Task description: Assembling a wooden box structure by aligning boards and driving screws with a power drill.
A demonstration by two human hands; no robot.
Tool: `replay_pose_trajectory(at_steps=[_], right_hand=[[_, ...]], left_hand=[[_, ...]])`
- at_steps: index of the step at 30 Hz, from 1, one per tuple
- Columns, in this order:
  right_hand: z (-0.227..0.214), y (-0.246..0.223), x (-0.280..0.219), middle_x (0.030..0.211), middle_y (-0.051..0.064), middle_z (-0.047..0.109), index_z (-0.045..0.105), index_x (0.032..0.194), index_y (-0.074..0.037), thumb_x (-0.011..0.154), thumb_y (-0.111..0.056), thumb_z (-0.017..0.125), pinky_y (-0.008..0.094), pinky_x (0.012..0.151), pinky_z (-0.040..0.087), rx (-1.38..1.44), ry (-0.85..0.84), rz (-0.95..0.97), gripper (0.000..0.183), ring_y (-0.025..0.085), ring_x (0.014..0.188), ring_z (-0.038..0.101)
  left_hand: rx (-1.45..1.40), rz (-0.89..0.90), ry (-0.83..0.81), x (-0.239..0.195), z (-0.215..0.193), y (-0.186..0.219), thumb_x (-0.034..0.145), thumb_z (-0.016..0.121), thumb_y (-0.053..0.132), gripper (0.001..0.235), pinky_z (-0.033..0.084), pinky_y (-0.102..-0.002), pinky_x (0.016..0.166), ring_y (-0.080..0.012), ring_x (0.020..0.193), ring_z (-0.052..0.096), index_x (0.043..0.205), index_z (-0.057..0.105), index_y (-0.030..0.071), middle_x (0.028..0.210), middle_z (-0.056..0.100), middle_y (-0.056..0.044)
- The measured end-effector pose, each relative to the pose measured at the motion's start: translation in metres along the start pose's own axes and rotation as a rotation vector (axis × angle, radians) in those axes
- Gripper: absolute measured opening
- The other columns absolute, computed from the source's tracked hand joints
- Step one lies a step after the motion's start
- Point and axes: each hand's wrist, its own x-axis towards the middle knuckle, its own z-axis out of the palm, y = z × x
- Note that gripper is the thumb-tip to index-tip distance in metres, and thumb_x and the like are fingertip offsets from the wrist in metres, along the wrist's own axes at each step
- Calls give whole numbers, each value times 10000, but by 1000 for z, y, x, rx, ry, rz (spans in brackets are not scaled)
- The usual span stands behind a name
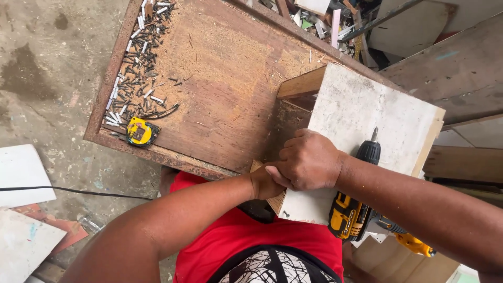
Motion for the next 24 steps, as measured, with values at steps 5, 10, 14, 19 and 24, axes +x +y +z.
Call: replay_pose_trajectory(at_steps=[5,10,14,19,24], right_hand=[[3,-2,-1,403,6,532,577,466,-177,982,-273,506,320,419,401,-1,-31,19,529,168,352,519],[5,-5,3,393,-3,523,551,448,-188,964,-271,506,328,418,393,-18,-34,26,525,167,350,514],[7,1,3,389,7,523,566,460,-172,974,-271,498,316,406,405,-19,-35,24,528,177,344,521],[9,-4,2,382,-2,511,535,446,-187,968,-273,501,319,403,400,-50,-41,24,531,168,341,511],[9,-7,-1,369,-35,466,508,426,-221,934,-273,523,306,407,389,-88,2,-1,511,148,340,483]], left_hand=[[28,29,55,13,-32,-47,1014,432,304,418,504,-452,987,-310,1003,671,1071,733,20,1025,701,-185],[57,61,101,0,-60,-113,1027,408,322,435,504,-426,971,-268,961,680,1040,742,43,976,705,-156],[93,104,135,2,7,-32,1037,389,337,453,504,-405,959,-234,927,688,1015,748,62,937,708,-133],[140,140,159,-17,27,-23,1051,365,355,480,504,-379,943,-192,884,697,984,756,84,888,711,-104],[183,182,192,-27,44,-19,1064,341,372,512,504,-353,928,-149,841,706,953,764,107,839,715,-76]])
